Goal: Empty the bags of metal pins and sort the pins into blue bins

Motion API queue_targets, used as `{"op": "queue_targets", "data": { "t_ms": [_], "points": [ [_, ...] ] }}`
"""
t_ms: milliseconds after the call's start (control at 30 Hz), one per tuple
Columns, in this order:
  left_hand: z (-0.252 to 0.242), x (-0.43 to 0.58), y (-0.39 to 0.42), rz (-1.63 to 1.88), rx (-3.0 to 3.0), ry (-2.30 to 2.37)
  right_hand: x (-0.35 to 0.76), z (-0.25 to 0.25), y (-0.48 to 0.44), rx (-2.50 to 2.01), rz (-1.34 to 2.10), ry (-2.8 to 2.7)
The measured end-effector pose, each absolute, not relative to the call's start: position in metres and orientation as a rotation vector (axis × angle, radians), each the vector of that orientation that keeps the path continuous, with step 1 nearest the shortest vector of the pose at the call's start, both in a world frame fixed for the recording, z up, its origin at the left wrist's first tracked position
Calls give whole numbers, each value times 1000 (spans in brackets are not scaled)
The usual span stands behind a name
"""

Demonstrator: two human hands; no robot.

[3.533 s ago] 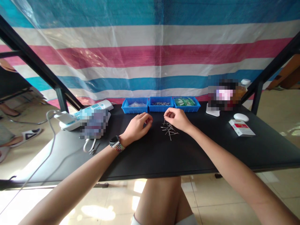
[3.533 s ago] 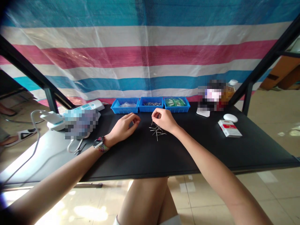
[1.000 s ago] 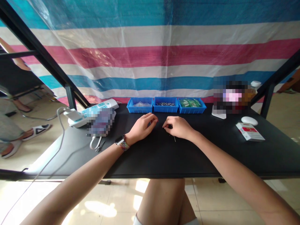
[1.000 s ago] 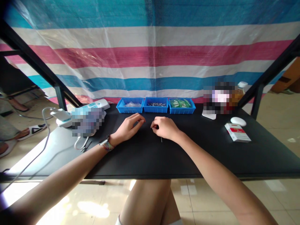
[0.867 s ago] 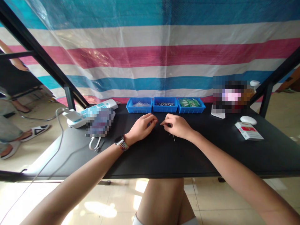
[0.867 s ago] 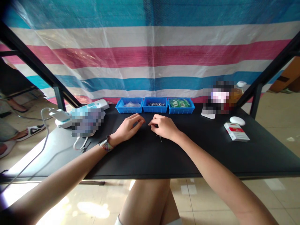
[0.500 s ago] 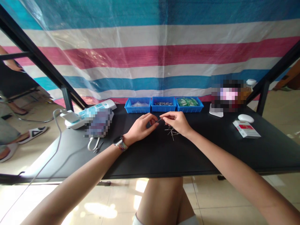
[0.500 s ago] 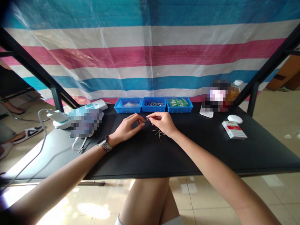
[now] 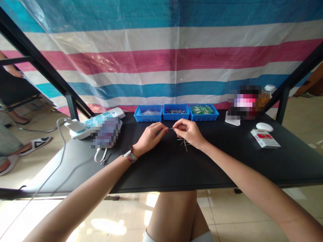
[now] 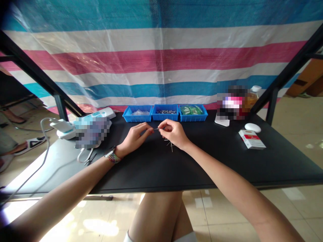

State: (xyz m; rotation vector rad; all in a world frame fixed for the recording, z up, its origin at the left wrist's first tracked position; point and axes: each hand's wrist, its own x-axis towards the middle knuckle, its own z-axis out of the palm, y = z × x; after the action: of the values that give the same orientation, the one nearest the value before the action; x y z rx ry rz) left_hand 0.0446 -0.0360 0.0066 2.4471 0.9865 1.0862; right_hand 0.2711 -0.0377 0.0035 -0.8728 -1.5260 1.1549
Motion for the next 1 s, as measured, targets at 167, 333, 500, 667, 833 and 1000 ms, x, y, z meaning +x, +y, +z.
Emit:
{"op": "queue_targets", "data": {
  "t_ms": [167,333,500,667,833,1000],
  "points": [
    [6,44,-37,1134,2420,1000,273,1,-36,-910,1128,-1545],
    [6,44,-37,1199,2433,919,273,-1,-34,-925,1104,-1572],
    [8,45,-37,1197,2440,934,273,-2,-35,-921,1126,-1581],
    [7,45,-35,1185,2426,997,271,1,-39,-902,1151,-1515],
    [6,45,-34,1175,2405,1028,270,3,-42,-878,1143,-1547],
    [7,45,-37,1131,2396,1066,271,1,-44,-898,1098,-1595]
  ]
}}
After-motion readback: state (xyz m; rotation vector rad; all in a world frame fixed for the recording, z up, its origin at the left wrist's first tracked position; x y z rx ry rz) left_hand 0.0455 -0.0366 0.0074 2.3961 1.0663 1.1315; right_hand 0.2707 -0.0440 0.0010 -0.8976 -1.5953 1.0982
